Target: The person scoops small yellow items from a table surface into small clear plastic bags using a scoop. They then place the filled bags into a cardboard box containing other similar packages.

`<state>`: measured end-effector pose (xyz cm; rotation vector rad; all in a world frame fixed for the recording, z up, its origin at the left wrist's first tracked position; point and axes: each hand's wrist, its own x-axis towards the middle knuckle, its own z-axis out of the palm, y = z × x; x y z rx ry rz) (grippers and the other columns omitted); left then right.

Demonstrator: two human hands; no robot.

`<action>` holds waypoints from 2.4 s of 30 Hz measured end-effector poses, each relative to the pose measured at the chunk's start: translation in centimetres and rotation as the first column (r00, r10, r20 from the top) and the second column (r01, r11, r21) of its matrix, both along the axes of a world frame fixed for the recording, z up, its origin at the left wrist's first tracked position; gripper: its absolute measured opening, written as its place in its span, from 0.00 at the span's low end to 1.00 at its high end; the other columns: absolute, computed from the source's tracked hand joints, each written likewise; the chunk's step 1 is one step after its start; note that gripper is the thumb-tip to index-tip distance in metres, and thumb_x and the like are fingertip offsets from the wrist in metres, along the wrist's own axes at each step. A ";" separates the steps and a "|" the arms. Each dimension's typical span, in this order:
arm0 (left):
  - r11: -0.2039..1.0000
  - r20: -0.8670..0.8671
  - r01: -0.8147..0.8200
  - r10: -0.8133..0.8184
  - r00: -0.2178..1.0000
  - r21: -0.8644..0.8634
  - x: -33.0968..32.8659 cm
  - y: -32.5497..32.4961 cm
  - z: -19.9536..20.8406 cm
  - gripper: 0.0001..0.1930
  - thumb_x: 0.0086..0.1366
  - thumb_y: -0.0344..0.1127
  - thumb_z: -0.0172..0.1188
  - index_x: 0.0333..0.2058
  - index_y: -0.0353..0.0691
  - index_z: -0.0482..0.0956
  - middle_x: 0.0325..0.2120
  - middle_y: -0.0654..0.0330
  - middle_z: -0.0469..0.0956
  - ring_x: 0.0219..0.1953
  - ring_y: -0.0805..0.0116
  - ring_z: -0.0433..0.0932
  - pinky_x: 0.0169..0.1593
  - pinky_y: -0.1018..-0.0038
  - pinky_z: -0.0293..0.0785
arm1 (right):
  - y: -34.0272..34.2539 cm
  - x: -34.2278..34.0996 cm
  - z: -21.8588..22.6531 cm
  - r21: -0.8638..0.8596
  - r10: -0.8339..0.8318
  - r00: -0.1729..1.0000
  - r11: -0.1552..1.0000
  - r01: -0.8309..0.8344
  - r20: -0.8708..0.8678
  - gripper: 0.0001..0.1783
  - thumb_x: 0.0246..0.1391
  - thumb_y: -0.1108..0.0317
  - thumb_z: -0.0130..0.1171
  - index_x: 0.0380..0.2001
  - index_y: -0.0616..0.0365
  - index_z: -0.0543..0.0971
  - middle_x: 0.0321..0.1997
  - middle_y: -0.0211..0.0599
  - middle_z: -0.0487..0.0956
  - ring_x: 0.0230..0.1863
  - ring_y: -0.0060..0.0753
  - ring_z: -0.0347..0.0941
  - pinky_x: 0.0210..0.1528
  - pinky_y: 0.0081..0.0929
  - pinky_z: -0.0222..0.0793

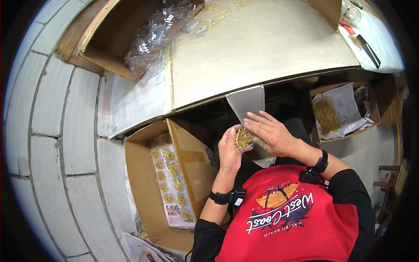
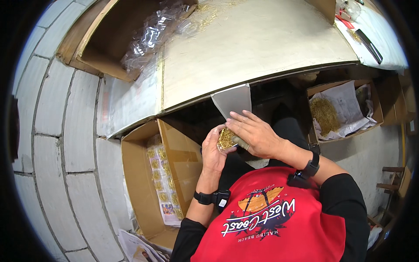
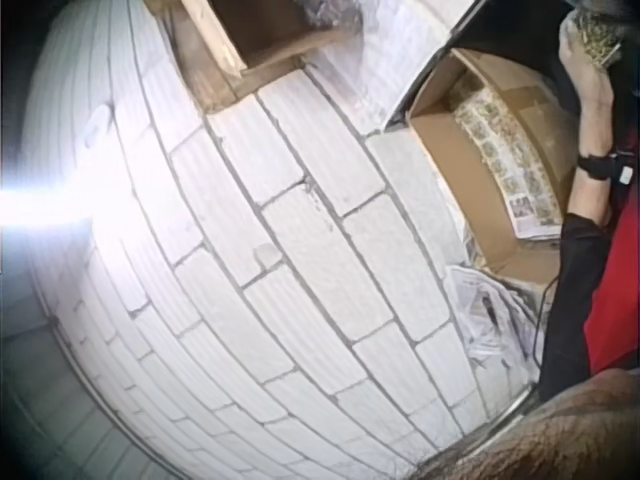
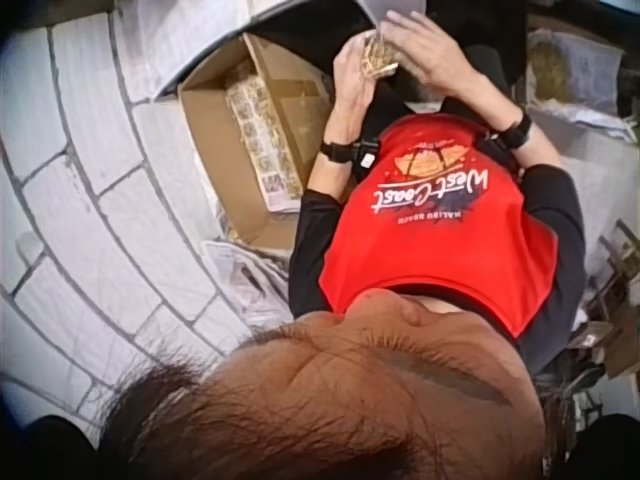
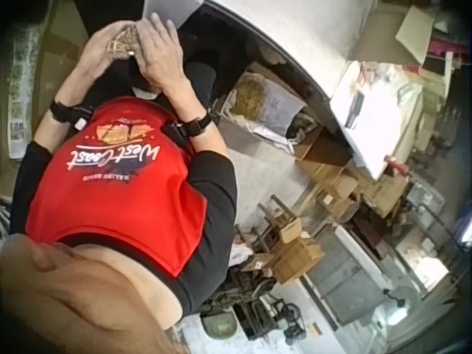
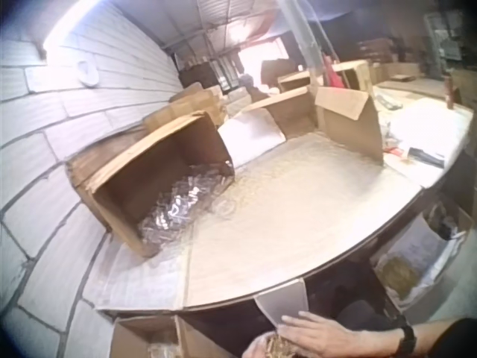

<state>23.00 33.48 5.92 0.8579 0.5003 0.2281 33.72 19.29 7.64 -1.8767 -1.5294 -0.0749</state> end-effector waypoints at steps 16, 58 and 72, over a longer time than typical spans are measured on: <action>0.986 0.182 0.112 -0.089 0.979 -0.121 -1.8 1.0 0.6 0.20 0.65 0.36 0.51 0.54 0.36 0.63 0.48 0.51 0.72 0.48 0.62 0.75 0.44 0.65 0.80 | -1.7 1.7 -1.1 0.055 -0.093 0.573 0.970 0.235 -0.814 0.15 0.60 0.65 0.50 0.44 0.66 0.74 0.37 0.40 0.77 0.36 0.29 0.74 0.41 0.25 0.70; 0.995 -0.019 -0.091 0.091 0.996 -0.031 -1.2 -0.7 -1.9 0.14 0.66 0.34 0.53 0.47 0.35 0.69 0.38 0.55 0.77 0.36 0.68 0.80 0.30 0.73 0.83 | -1.0 -0.5 -3.1 -0.062 -0.078 0.089 0.984 0.166 -0.993 0.04 0.54 0.73 0.57 0.33 0.61 0.76 0.26 0.29 0.76 0.26 0.17 0.72 0.28 0.16 0.68; 0.988 -0.100 -0.142 0.147 0.984 0.060 -0.5 -2.0 -2.4 0.13 0.66 0.35 0.52 0.47 0.36 0.69 0.38 0.55 0.78 0.35 0.68 0.80 0.31 0.73 0.82 | -0.6 -1.3 -0.7 0.033 -0.340 0.885 0.929 0.369 -0.318 0.09 0.43 0.78 0.59 0.31 0.60 0.75 0.28 0.37 0.74 0.31 0.37 0.73 0.33 0.29 0.69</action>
